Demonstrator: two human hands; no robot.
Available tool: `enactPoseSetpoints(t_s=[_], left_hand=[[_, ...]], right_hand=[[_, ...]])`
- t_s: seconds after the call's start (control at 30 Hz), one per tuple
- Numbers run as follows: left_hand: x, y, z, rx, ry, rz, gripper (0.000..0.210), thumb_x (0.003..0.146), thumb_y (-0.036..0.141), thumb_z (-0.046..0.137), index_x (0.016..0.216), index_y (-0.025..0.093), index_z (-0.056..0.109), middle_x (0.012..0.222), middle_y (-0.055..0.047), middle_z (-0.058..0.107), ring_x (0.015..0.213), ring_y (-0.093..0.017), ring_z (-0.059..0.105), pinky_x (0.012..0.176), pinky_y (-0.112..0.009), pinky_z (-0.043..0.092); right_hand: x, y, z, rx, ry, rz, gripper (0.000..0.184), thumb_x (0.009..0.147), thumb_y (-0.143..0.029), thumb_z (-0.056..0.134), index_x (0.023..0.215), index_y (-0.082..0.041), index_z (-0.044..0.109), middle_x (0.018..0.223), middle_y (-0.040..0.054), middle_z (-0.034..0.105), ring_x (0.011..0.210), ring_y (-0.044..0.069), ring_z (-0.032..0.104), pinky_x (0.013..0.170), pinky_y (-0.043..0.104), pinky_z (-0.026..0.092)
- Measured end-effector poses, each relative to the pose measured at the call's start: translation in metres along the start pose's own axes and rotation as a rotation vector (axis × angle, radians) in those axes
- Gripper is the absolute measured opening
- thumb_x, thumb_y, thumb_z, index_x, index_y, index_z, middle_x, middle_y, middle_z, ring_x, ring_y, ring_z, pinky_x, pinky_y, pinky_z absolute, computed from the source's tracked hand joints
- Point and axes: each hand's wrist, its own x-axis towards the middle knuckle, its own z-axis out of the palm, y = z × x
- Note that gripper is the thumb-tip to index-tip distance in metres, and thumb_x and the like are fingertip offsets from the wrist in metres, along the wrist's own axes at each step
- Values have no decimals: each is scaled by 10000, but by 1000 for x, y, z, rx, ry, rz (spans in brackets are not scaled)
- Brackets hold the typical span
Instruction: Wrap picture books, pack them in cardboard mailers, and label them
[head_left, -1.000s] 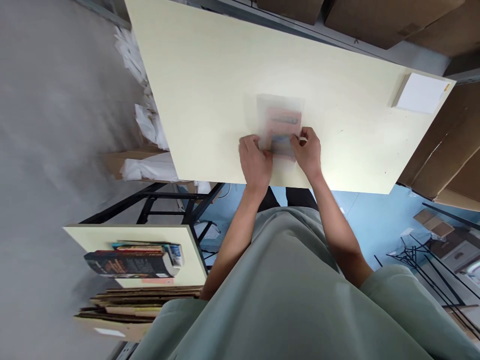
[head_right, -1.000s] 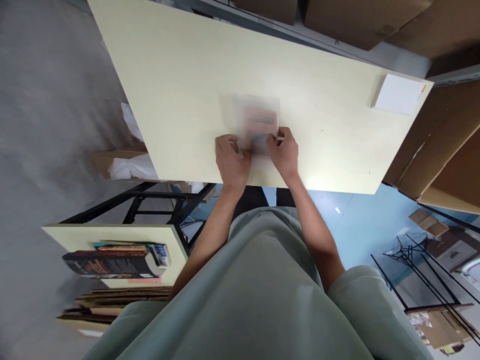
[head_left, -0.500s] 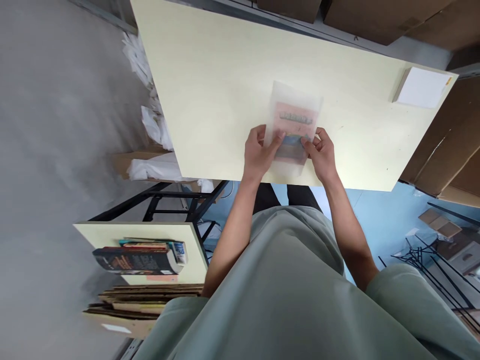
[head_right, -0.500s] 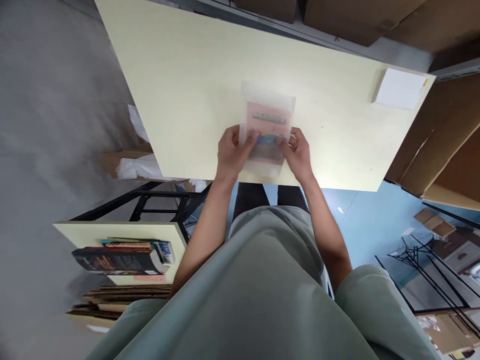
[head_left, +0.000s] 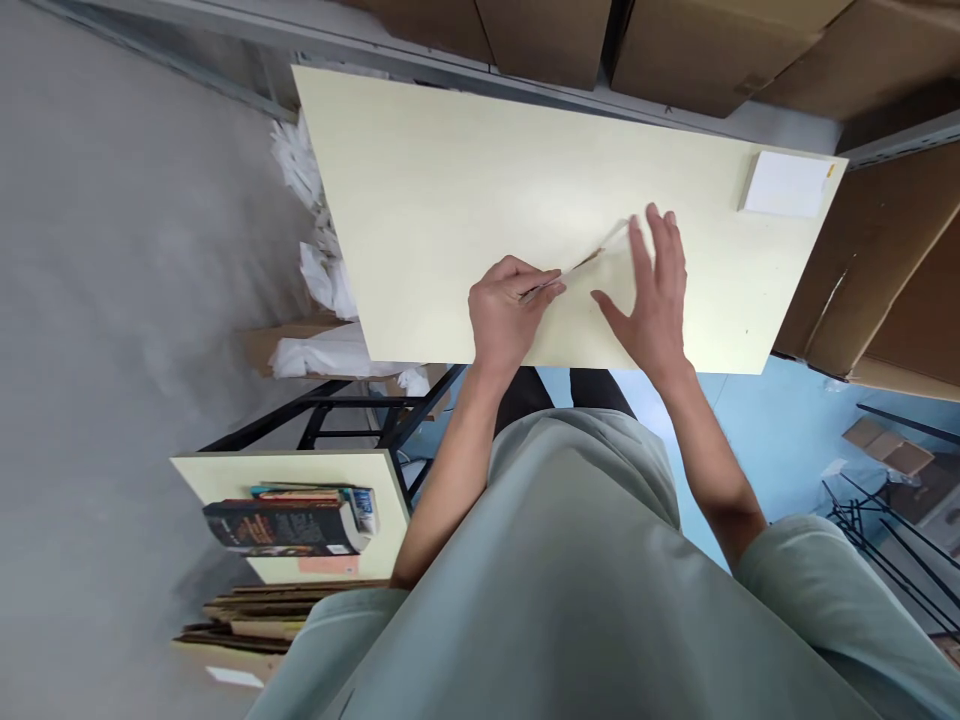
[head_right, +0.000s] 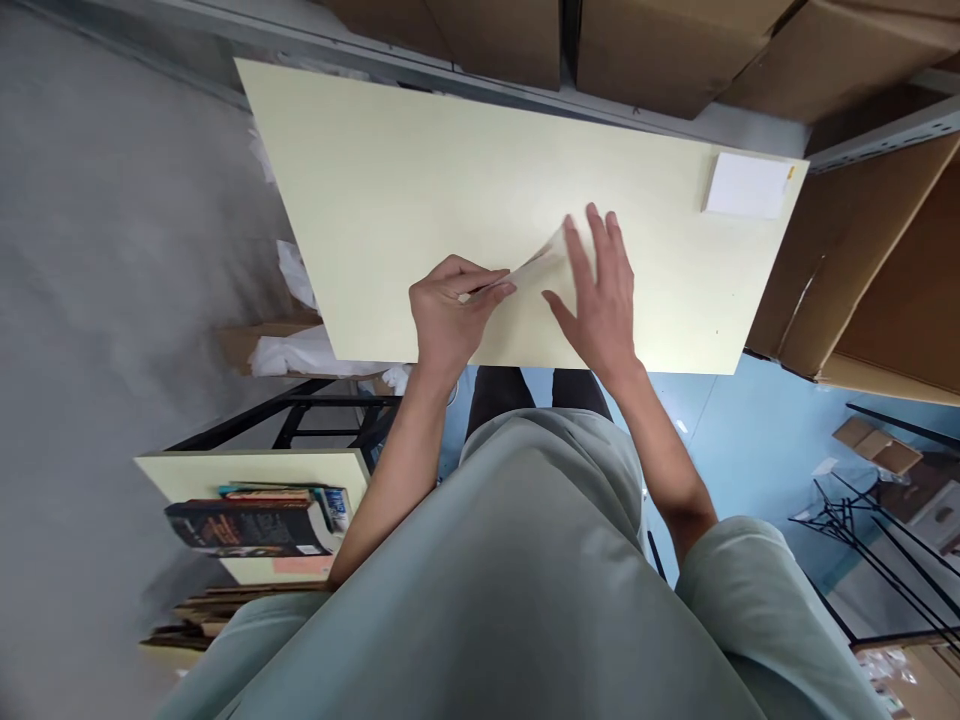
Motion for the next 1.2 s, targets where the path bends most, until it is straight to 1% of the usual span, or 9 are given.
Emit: enactPoseSetpoints(t_s=[0.07,0.17,0.27,0.37,0.53,0.67,0.87,1.0,1.2], left_hand=[[3,3,2,122,-12,144,96,1079,289,821,1083,319,913,1011,-22,771,966,-225,705,865,-412,616],[5,-4,12,286,-20,316,147,1128,283,756,1063,326,879,989,-27,761,953,-240,663,860,-431,562],[-2,-19,22,395,-26,391,204,1172,303,680,1061,315,851,972,-38,749,929,-249,645,842,-435,521],[-16,-33,29,441,-33,403,257,1194,308,631,1027,285,825,960,-47,732,903,-247,646,816,-424,501],[-34,-38,34,440,-110,351,277,1190,340,643,987,281,822,952,-53,730,944,-259,667,878,-442,513],[-42,-28,35,358,-265,195,244,1144,327,699,973,296,870,1003,-78,755,1004,-292,699,956,-478,555],[-40,-36,39,241,-437,-22,205,1080,231,686,1033,269,882,1070,-91,821,970,-287,742,892,-438,592],[-37,-46,49,241,-425,-89,163,1053,196,675,1003,239,824,1084,-105,838,980,-288,751,924,-437,595],[-45,-34,54,332,-266,-66,222,1133,276,621,1312,243,749,1199,-141,825,1178,-355,752,1068,-496,565]], right_hand=[[10,-3,-9,-70,-65,-81,575,1187,-520,582,1725,-339,495,1839,147,465,1827,484,255,1408,900,274],[21,8,-7,-87,-142,-120,341,1188,-364,566,1506,-344,687,1601,126,678,1685,395,506,1455,803,302],[15,22,4,-88,-158,-141,334,1184,-249,501,1415,-321,730,1381,119,764,1452,338,666,1416,727,409],[-4,29,16,-120,-156,-167,320,1174,-198,504,1376,-286,737,1336,137,783,1324,336,691,1227,661,572],[-31,34,26,-163,-201,-155,318,1176,-141,483,1232,-266,770,1272,139,808,1171,310,692,988,516,599],[-39,39,18,-65,-297,-134,348,1205,-235,454,1144,-300,791,1260,123,814,1141,316,671,996,527,571],[-35,44,13,39,-470,-106,316,1194,-339,516,1121,-264,815,1234,158,808,1145,345,653,1029,563,558],[-22,50,25,91,-528,-47,288,1176,-297,524,1135,-244,803,1223,150,797,1166,331,667,1086,524,561],[-12,59,39,217,-452,44,267,1173,-348,554,1048,-250,769,1141,124,800,1110,303,683,1076,488,577]])
